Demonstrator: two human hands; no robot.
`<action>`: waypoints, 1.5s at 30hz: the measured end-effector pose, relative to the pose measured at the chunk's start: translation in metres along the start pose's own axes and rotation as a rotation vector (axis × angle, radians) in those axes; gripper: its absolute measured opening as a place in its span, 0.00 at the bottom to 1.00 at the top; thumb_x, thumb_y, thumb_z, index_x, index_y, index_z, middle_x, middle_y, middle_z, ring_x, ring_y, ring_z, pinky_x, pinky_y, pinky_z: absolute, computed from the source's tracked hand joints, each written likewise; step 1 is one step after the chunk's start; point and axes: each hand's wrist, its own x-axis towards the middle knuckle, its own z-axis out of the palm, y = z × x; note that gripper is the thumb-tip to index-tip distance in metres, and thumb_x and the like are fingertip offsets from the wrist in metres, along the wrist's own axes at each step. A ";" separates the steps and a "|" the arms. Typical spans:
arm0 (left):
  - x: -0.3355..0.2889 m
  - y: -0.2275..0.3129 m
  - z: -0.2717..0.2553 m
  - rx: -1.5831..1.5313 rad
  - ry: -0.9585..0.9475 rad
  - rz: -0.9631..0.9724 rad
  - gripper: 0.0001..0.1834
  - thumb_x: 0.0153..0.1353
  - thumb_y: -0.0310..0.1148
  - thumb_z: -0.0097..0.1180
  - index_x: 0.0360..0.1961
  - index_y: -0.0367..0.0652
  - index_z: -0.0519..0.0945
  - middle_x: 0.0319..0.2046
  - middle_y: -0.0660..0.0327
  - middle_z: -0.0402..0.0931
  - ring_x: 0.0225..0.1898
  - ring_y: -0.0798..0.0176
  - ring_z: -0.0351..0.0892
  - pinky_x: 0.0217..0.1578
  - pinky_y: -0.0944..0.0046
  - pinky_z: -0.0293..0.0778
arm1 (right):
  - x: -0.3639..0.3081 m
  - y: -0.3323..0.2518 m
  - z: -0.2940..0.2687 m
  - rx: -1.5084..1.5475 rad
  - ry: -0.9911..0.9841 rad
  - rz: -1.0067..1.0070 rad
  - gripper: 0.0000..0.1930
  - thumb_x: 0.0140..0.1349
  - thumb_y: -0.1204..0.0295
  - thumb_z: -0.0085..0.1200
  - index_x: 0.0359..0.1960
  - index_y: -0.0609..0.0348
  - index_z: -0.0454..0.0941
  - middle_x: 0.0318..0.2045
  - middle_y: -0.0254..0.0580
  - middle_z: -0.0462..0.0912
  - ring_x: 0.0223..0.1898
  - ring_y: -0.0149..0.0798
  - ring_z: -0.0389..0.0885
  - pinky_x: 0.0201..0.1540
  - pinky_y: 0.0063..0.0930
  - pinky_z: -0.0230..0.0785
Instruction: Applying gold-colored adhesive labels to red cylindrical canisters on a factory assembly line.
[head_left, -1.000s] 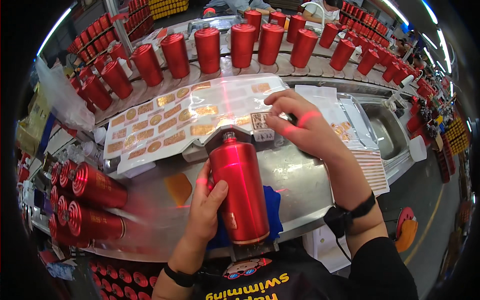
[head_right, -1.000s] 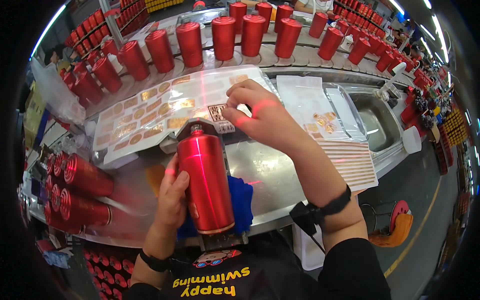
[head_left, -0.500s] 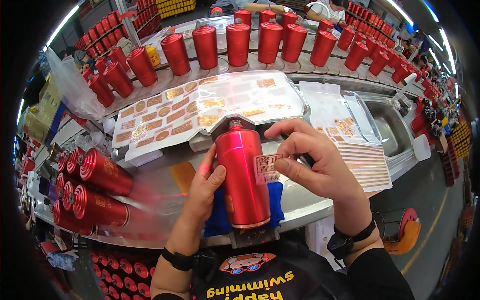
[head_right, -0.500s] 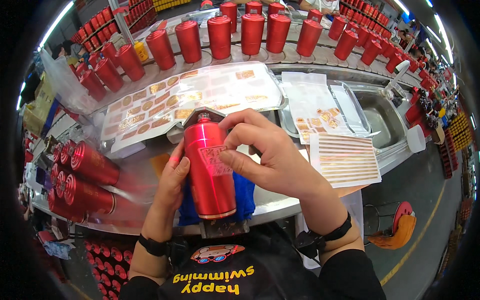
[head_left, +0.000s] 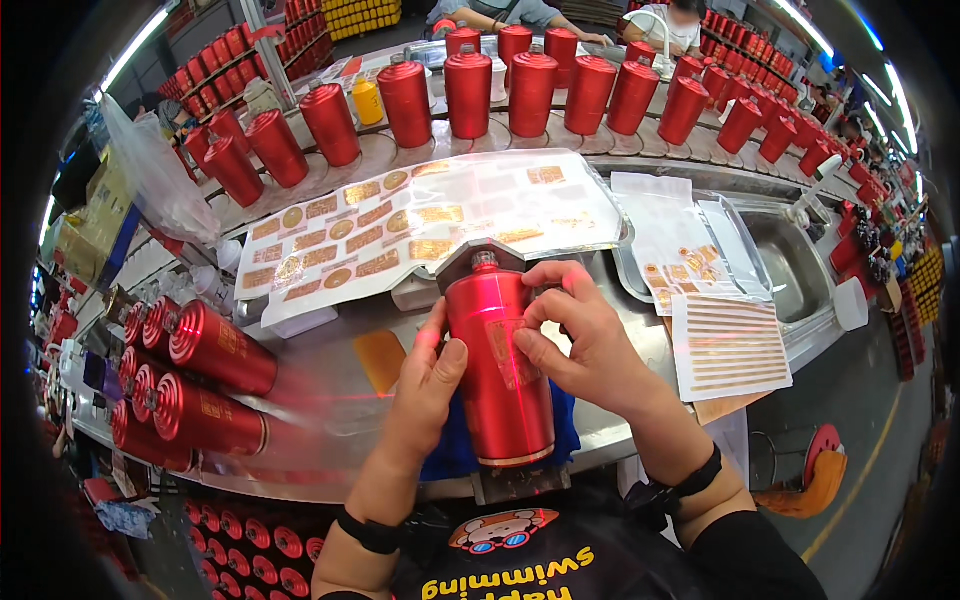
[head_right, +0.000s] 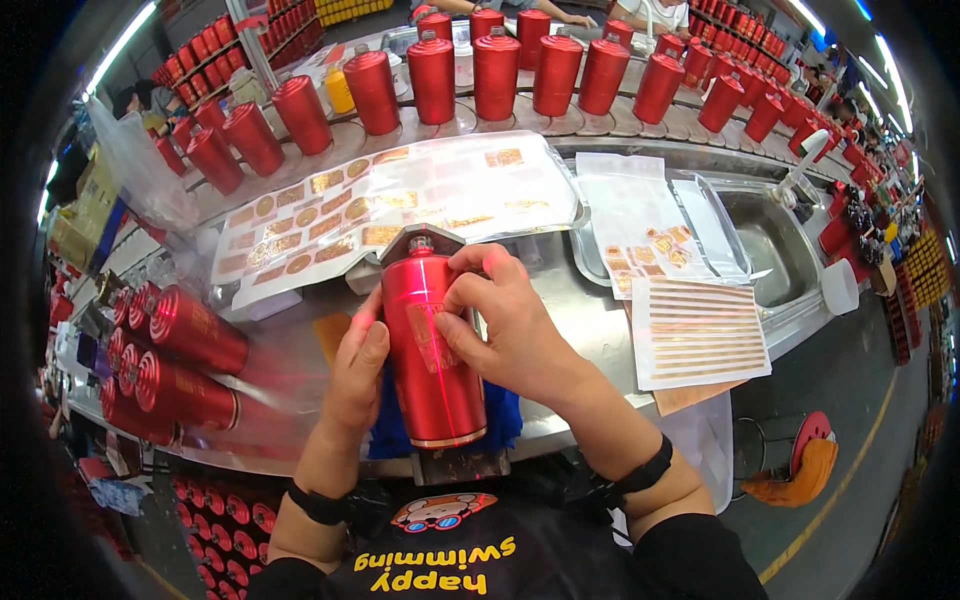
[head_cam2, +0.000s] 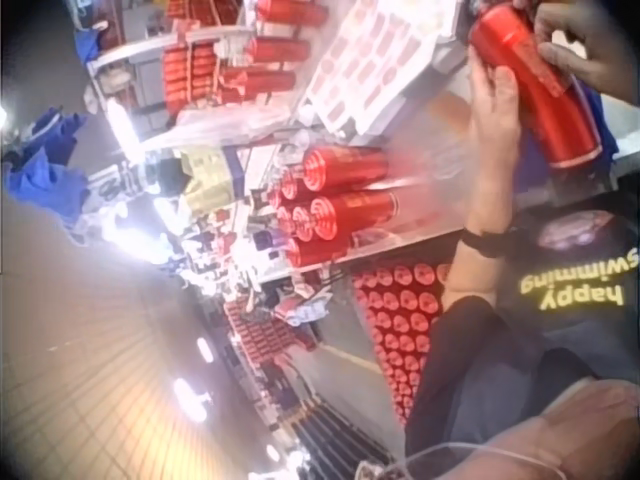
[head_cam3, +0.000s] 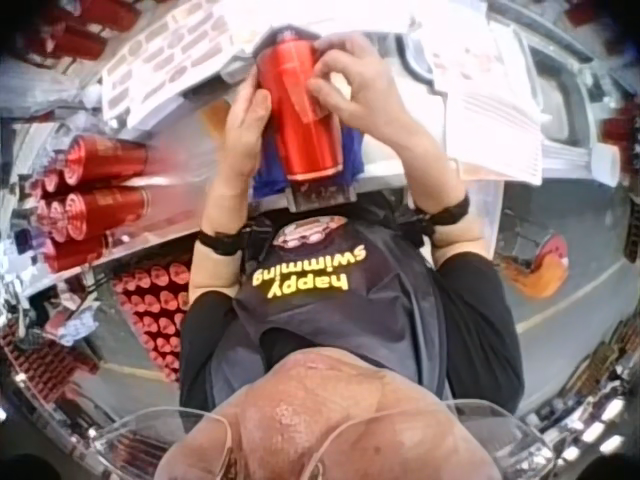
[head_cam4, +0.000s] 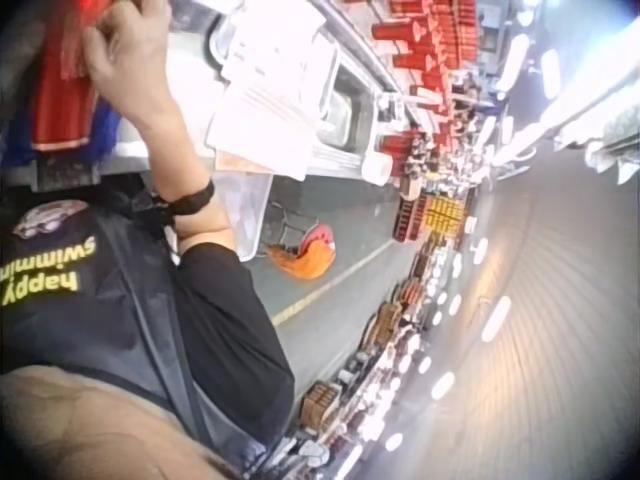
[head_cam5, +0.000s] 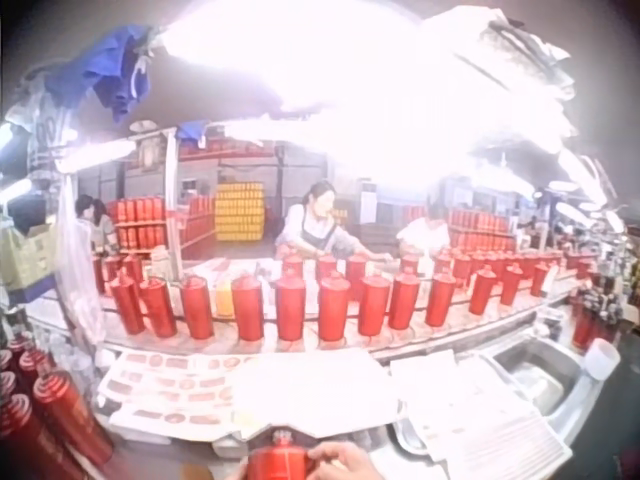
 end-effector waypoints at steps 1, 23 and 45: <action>-0.001 0.002 0.007 0.021 0.039 0.044 0.50 0.71 0.54 0.55 0.76 0.27 0.45 0.72 0.47 0.56 0.73 0.57 0.57 0.70 0.60 0.57 | 0.000 0.000 0.001 -0.013 -0.008 0.004 0.07 0.60 0.74 0.64 0.32 0.60 0.77 0.51 0.50 0.74 0.53 0.49 0.74 0.56 0.40 0.67; 0.010 -0.004 0.027 0.372 0.232 0.089 0.48 0.69 0.42 0.60 0.74 0.22 0.46 0.67 0.39 0.59 0.68 0.51 0.65 0.67 0.55 0.62 | -0.004 0.018 0.016 0.134 0.125 0.089 0.10 0.62 0.72 0.64 0.40 0.60 0.76 0.56 0.56 0.71 0.59 0.52 0.73 0.61 0.40 0.66; 0.012 0.002 0.026 0.463 0.236 0.062 0.49 0.68 0.45 0.61 0.73 0.22 0.48 0.68 0.35 0.59 0.69 0.45 0.64 0.68 0.53 0.61 | -0.005 0.021 0.014 0.171 0.102 0.117 0.15 0.63 0.66 0.66 0.43 0.61 0.75 0.56 0.58 0.71 0.60 0.53 0.72 0.63 0.40 0.64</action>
